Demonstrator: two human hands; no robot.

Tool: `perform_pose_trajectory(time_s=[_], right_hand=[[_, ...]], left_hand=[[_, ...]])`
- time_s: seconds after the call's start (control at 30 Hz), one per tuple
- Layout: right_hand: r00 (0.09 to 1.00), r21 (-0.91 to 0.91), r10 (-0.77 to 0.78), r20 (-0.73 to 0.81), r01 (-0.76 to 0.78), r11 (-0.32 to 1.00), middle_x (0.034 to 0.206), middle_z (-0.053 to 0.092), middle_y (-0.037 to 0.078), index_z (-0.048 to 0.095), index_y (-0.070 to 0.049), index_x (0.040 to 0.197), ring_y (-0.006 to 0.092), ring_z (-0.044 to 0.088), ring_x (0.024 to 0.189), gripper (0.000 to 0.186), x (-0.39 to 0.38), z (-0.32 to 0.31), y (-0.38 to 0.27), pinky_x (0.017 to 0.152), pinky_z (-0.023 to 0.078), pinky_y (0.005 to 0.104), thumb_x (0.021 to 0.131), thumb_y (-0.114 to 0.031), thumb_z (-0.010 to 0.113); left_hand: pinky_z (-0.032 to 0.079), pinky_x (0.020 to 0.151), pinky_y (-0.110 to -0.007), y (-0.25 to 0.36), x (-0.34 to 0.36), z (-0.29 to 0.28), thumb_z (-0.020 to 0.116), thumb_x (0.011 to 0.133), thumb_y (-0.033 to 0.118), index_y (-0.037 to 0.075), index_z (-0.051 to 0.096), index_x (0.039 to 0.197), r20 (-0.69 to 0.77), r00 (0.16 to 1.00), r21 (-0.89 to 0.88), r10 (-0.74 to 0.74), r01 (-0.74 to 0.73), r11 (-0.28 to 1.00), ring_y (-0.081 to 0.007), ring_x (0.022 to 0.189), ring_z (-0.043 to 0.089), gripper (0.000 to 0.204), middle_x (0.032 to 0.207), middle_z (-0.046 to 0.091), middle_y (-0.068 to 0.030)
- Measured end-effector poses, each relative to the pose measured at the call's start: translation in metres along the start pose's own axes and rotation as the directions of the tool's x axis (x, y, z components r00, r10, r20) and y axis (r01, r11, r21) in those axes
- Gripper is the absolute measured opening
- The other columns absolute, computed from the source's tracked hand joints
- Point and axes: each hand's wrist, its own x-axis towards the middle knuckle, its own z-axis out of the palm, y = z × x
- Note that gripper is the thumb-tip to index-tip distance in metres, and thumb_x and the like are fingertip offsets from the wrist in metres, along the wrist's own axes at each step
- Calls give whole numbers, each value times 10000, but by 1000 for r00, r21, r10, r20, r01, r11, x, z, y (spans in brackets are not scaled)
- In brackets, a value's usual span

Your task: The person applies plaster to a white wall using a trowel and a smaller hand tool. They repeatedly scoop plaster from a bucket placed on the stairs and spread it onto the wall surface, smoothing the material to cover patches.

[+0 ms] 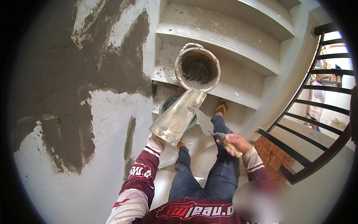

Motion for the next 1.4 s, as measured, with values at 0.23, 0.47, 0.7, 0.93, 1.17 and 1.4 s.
perform_pose_trajectory(time_s=[0.23,0.47,0.7,0.93,1.17,1.4], right_hand=[[519,-975,-854,-31,172,139,755,628,107,610,-73,1219,212,642,639,354,-4,69,23,540,497,321,910,-245,618],[581,-990,-806,117,1,-143,814,546,100,556,-84,1323,294,582,599,532,34,74,10,537,494,381,817,-160,703],[588,-969,-799,-124,-246,-31,891,629,215,514,-96,1219,449,646,793,380,165,-26,-85,680,508,544,883,-248,603],[608,-956,-763,-220,-290,45,889,670,231,520,-46,1137,448,643,870,381,197,-46,-116,723,497,549,867,-277,658],[439,-989,-888,132,-7,-151,807,607,220,645,-21,903,418,594,785,228,187,13,-58,684,468,502,859,-243,670],[974,53,137,-180,-129,990,1170,665,72,571,-110,1309,227,669,945,427,145,93,137,764,562,362,1001,-399,512]], left_hand=[[531,907,-388,-7,-12,-7,393,996,173,-39,540,1276,8,998,108,55,-55,993,-315,1089,639,380,1234,619,-201],[551,848,-353,35,-46,68,411,982,120,-38,560,1253,334,911,941,242,-338,-26,-268,1020,674,347,1188,650,-173],[554,737,-350,34,-68,79,693,801,45,71,705,1077,356,815,934,456,-315,-167,-285,861,705,278,970,728,-108],[565,798,-352,13,-74,41,529,918,103,-19,624,1199,66,936,933,346,-180,310,-249,980,690,321,1111,698,-141],[403,1109,-494,-41,-69,36,405,1036,338,10,322,1474,196,981,-618,0,123,776,-329,1312,485,554,1404,496,-209],[339,1143,-421,-180,-86,-72,483,1024,374,24,339,1492,11,967,426,254,-234,874,-267,1375,405,603,1504,397,-165]])
